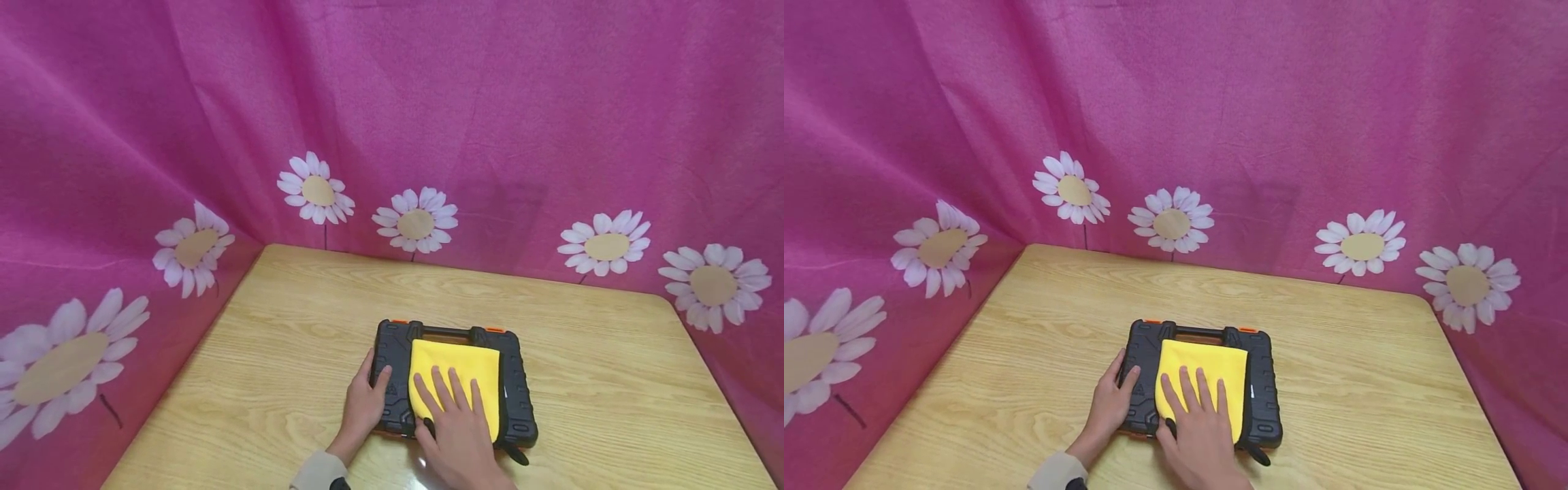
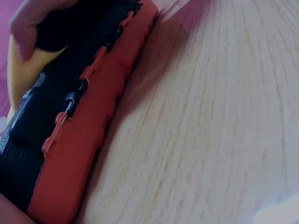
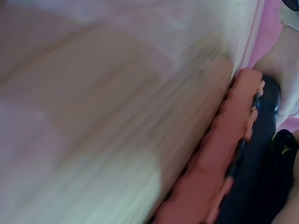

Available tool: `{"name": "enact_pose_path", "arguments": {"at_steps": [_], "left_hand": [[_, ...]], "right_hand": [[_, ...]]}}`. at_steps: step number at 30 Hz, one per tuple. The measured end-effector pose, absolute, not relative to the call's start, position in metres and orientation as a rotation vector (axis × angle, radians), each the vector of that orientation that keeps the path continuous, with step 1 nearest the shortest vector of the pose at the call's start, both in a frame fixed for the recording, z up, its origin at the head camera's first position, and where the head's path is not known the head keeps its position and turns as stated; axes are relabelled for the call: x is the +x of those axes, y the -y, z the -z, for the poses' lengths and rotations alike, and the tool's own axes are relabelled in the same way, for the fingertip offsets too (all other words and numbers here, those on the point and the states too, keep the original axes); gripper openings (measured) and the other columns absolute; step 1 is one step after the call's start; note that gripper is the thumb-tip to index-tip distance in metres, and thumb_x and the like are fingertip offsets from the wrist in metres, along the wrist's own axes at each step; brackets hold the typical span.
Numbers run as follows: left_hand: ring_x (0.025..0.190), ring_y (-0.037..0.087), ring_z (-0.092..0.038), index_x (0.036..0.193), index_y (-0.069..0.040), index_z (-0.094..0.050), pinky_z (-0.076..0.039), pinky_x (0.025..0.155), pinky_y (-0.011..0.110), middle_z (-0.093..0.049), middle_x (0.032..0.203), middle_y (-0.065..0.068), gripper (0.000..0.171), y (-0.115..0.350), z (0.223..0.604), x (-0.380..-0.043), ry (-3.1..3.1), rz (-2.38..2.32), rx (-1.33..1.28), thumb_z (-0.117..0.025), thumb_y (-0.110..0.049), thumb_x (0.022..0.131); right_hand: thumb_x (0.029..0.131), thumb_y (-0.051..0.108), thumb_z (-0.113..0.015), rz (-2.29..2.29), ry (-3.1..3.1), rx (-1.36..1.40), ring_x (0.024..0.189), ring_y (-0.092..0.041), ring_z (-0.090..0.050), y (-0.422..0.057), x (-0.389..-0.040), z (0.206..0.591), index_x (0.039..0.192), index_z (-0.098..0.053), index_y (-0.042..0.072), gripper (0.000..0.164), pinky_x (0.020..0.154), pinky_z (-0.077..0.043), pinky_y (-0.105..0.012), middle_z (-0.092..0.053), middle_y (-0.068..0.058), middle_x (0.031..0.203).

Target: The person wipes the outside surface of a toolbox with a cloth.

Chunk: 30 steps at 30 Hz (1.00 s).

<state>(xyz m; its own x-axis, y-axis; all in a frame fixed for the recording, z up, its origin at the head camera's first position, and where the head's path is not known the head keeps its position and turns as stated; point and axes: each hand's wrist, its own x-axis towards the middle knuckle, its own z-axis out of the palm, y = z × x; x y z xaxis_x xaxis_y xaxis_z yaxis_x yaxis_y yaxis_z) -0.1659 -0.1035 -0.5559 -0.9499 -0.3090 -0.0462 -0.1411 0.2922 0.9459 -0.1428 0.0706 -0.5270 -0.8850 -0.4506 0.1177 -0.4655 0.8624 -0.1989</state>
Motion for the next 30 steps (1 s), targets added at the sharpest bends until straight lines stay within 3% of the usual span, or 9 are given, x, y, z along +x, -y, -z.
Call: {"name": "enact_pose_path", "arguments": {"at_steps": [21, 30], "left_hand": [[0.141, 0.041, -0.033, 0.153, 0.000, -0.036, -0.026, 0.114, 0.055, -0.039, 0.153, 0.023, 0.062, 0.103, 0.554, -0.165, 2.405, 1.709, 0.433, -0.059, -0.027, 0.102], [0.142, 0.041, -0.032, 0.153, 0.000, -0.035, -0.025, 0.115, 0.054, -0.038, 0.153, 0.023, 0.062, 0.104, 0.554, -0.165, 2.417, 1.722, 0.428, -0.058, -0.027, 0.103]], "right_hand": [[0.093, 0.035, -0.059, -0.364, 2.908, 0.595, 0.143, -0.040, -0.031, -0.135, -0.144, 0.530, 0.149, -0.050, 0.021, 0.059, 0.115, -0.011, -0.062, -0.044, -0.012, 0.153], [0.092, 0.031, -0.060, -0.364, 2.849, 0.584, 0.139, -0.044, -0.036, -0.156, -0.144, 0.533, 0.147, -0.052, 0.015, 0.058, 0.111, -0.018, -0.065, -0.047, -0.016, 0.149]]}}
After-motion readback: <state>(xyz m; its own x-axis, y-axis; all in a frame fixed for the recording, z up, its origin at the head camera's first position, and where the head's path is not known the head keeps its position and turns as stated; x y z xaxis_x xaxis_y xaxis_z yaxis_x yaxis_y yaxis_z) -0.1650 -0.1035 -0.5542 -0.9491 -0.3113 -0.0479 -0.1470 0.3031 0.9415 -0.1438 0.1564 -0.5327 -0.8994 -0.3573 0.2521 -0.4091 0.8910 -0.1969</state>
